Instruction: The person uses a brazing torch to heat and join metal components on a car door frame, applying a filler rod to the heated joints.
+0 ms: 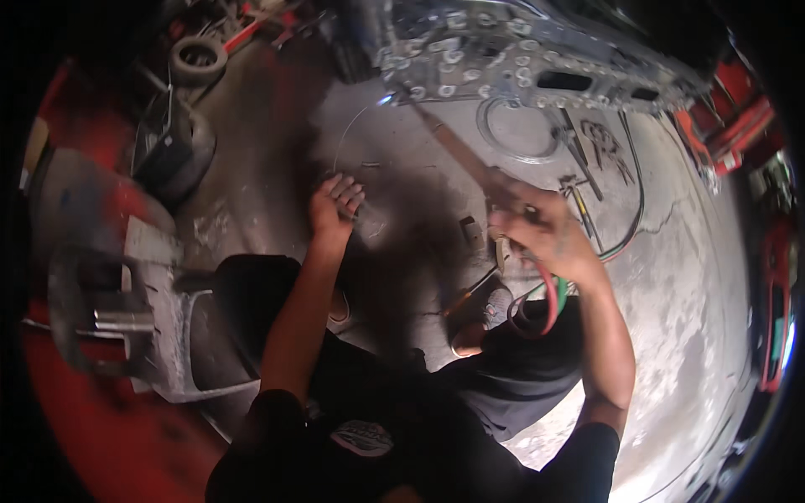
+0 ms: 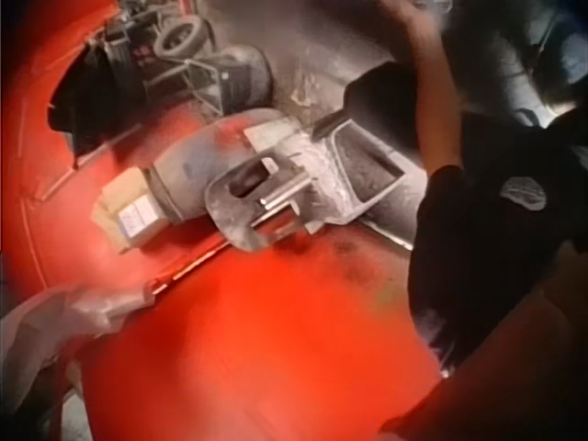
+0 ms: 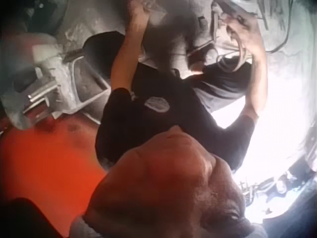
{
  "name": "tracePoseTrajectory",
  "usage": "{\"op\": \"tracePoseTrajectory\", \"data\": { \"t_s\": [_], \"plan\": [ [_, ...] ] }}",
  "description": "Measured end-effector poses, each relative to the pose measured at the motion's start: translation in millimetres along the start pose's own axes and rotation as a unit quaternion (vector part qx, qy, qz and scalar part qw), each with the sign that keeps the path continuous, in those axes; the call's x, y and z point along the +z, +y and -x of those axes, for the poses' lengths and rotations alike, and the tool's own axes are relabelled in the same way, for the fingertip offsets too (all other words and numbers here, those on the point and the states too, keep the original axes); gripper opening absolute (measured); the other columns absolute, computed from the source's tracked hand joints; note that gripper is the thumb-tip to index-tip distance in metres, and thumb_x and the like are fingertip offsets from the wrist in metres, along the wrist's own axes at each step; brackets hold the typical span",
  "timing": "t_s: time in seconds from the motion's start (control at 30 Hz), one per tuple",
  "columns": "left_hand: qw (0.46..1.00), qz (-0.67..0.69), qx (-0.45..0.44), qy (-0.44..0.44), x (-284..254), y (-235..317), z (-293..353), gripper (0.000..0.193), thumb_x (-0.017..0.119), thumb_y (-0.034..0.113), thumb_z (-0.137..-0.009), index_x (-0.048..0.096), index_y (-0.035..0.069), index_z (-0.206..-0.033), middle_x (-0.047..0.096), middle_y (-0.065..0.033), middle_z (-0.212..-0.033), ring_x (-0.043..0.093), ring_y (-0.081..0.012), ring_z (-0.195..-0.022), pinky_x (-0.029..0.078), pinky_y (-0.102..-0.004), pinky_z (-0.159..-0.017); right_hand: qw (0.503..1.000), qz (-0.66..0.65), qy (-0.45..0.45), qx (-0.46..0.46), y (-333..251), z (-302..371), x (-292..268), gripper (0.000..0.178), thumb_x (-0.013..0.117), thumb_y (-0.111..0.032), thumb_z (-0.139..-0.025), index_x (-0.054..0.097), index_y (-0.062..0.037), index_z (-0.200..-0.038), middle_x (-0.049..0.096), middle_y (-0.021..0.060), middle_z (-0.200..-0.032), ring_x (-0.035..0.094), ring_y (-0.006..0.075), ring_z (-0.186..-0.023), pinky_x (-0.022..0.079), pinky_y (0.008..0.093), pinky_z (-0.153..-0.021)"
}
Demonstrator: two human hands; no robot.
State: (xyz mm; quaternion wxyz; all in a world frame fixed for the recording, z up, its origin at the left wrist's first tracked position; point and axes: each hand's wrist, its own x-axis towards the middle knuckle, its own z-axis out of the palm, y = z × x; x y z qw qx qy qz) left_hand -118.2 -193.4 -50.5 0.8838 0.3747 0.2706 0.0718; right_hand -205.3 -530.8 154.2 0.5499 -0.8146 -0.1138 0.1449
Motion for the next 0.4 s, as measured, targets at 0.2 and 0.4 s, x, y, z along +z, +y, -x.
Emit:
{"op": "tracePoseTrajectory", "data": {
  "t_s": [0.2,0.4],
  "plan": [
    [0.99,0.13,0.008,-0.049,-21,-13,-22,0.015,0.058,0.022,-0.101,0.06,0.008,-0.107,0.066,-0.0096,-0.098,0.066,-0.0286,-0.086,0.058,-0.0442,-0.082,1.0,0.017,0.016,0.002,-38,-12,8,0.062,0.072,-0.02,-0.091,0.05,0.0031,-0.144,0.061,0.0025,-0.077,0.055,0.0086,-0.057,0.044,0.0236,-0.047],
    [0.99,0.135,-0.033,-0.024,3,-18,-16,0.022,0.063,0.026,-0.099,0.06,0.008,-0.111,0.064,-0.0086,-0.099,0.065,-0.0277,-0.091,0.058,-0.0468,-0.083,1.0,0.001,0.024,0.019,-37,-21,32,0.064,0.075,-0.016,-0.089,0.05,0.004,-0.144,0.064,0.0046,-0.081,0.057,0.0091,-0.058,0.045,0.023,-0.048]
  ]
}}
